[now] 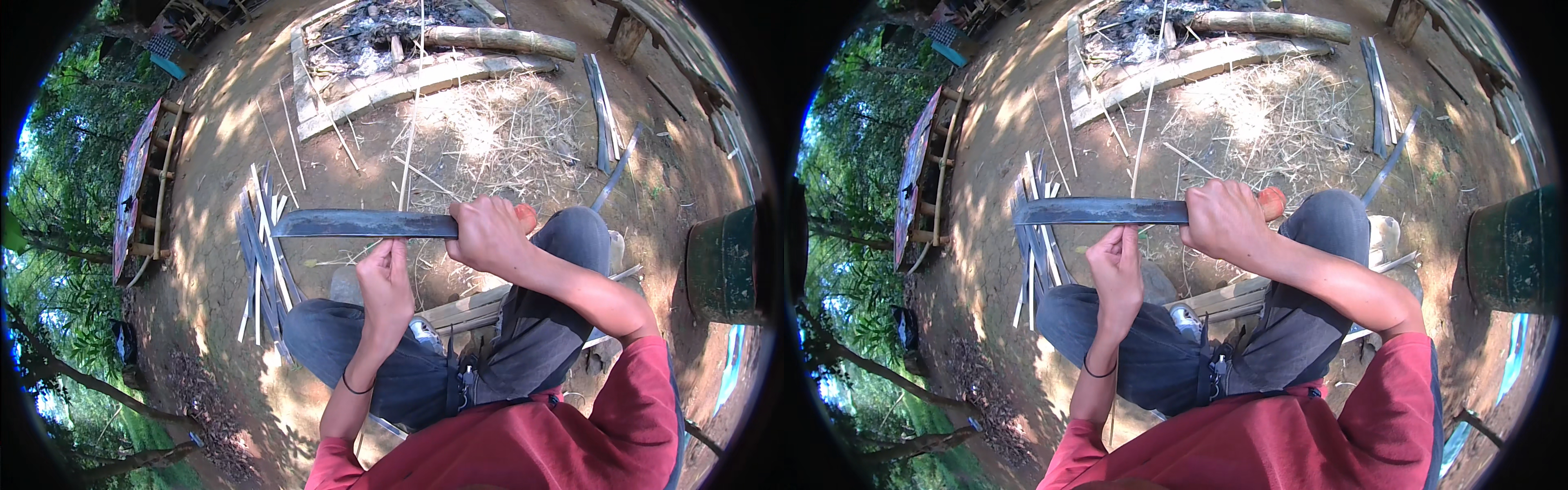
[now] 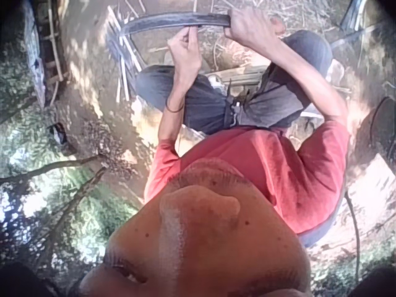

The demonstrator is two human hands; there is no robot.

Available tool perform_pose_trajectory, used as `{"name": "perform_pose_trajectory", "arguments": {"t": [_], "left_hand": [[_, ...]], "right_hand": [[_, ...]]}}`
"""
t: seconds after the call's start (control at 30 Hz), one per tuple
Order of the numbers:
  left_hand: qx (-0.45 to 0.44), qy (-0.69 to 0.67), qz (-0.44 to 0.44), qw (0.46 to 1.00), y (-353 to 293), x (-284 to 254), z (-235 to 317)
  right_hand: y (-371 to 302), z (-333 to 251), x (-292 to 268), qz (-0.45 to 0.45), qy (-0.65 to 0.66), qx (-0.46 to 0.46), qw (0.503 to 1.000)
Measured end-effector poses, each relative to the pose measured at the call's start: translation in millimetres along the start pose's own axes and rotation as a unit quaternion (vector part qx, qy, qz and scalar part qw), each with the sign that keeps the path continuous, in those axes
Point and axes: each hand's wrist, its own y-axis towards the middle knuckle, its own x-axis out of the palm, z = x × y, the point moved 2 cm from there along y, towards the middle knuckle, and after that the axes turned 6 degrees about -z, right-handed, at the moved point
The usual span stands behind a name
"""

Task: The person shaves a wooden strip with a machete, repeatedly drawing the blade along the length of the wood to smooth it or remove thin layers.

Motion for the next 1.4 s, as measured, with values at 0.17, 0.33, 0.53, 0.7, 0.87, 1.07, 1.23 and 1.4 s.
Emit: {"name": "perform_pose_trajectory", "arguments": {"t": [0.17,0.33,0.53,0.7,0.87,1.07,1.23,1.4], "left_hand": [[0.031,0.018,-0.002,0.999,2,0,-8],[-0.039,0.036,-0.004,0.999,-6,-13,-11],[-0.097,-0.058,-0.008,0.994,-63,-18,-35],[-0.086,-0.06,0.014,0.994,-55,-21,-29],[-0.09,-0.046,0.004,0.995,-59,-10,-14],[-0.082,-0.013,-0.023,0.996,-68,-3,-5],[-0.167,-0.073,-0.132,0.974,-55,-9,-3],[-0.173,-0.225,-0.25,0.926,-11,0,33]], "right_hand": [[7,11,8,0.02,-0.046,0.0,0.999],[29,20,12,-0.012,-0.075,0.029,0.997],[88,191,-81,0.147,-0.095,0.205,0.963],[58,119,-79,0.029,0.426,0.231,0.874],[65,49,-62,-0.078,0.597,0.157,0.783],[60,27,-69,-0.096,0.615,0.123,0.773],[48,25,-67,-0.107,0.628,0.111,0.763],[33,11,-69,-0.135,0.647,0.111,0.743]]}}
